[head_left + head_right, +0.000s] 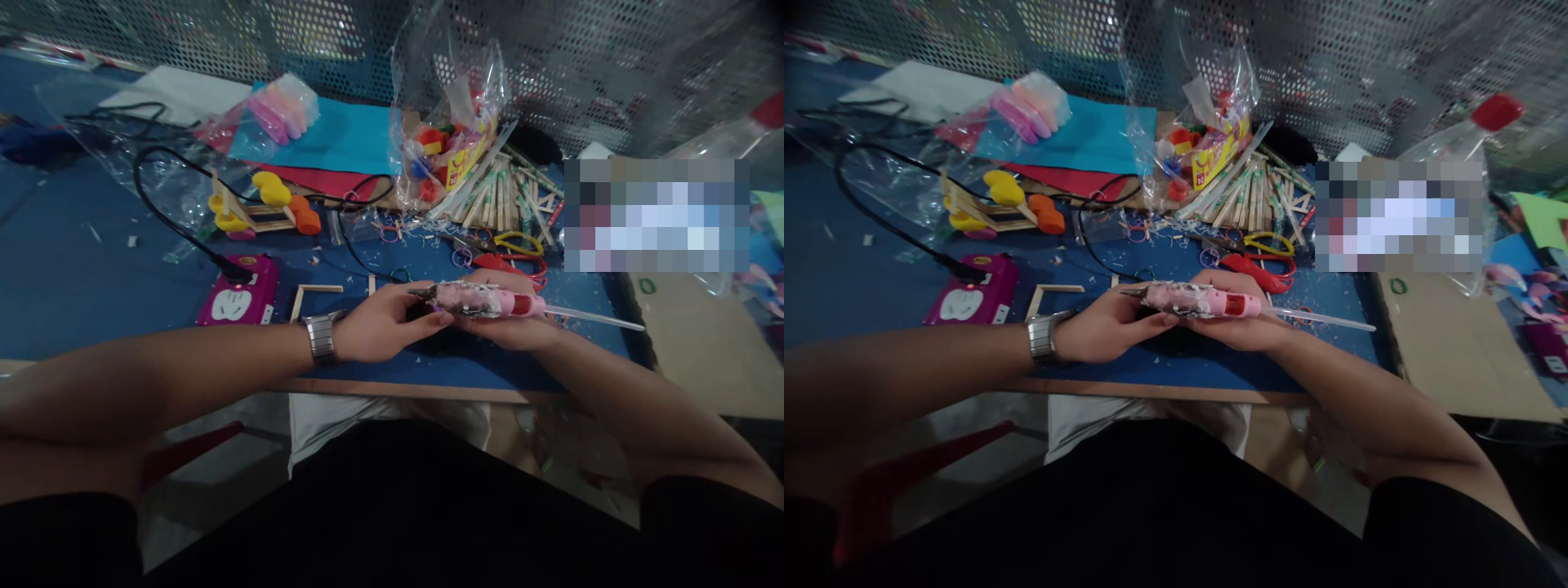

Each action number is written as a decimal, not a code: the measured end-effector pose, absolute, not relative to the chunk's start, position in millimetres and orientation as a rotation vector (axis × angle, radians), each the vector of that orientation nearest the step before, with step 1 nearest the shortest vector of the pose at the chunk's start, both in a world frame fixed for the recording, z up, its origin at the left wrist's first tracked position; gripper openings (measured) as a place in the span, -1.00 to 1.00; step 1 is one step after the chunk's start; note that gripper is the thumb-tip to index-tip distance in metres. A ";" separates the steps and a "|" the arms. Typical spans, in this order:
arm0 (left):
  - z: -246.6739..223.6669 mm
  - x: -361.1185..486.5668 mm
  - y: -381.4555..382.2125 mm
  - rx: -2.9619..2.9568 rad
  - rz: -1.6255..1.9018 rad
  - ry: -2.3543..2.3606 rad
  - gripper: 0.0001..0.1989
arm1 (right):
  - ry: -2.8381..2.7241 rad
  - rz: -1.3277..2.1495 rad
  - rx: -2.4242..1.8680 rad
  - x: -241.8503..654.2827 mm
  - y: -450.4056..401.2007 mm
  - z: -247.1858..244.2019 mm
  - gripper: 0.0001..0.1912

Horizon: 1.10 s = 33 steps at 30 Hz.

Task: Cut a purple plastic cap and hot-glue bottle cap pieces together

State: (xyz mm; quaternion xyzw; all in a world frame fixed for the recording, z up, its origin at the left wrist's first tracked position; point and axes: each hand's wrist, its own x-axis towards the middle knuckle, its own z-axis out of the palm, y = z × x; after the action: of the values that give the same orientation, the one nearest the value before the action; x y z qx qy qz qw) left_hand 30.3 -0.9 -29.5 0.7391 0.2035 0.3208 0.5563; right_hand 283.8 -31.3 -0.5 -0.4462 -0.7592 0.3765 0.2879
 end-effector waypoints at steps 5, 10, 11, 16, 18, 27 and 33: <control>-27.6 30.2 -0.6 1.732 0.751 0.479 -0.57 | -2.002 0.935 -1.204 281.0 -32.2 5.3 -0.64; -25.3 29.1 -0.3 1.781 0.757 0.496 -0.57 | -2.027 0.910 -1.196 281.3 -33.8 1.2 -0.70; -25.5 28.8 -0.1 1.796 0.750 0.510 -0.57 | -2.011 0.884 -1.209 280.9 -34.5 0.9 -0.68; -27.0 28.6 0.8 1.809 0.738 0.543 -0.54 | -1.981 0.810 -1.216 277.1 -37.7 5.4 -0.69; -26.6 29.0 1.0 1.794 0.763 0.512 -0.57 | -1.975 0.803 -1.191 276.0 -38.1 7.9 -0.71; -27.7 29.0 2.5 1.770 0.814 0.440 -0.67 | -2.005 0.795 -1.196 275.6 -38.4 7.5 -0.76; -25.4 29.4 2.4 1.783 0.797 0.459 -0.68 | -1.977 0.805 -1.183 275.4 -39.0 4.8 -0.78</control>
State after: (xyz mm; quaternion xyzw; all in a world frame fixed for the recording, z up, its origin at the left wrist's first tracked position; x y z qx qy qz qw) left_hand 29.4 2.4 -25.4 0.7493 0.1929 0.3352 0.5376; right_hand 275.4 -39.0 4.8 -0.4553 -0.7609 0.3097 0.3433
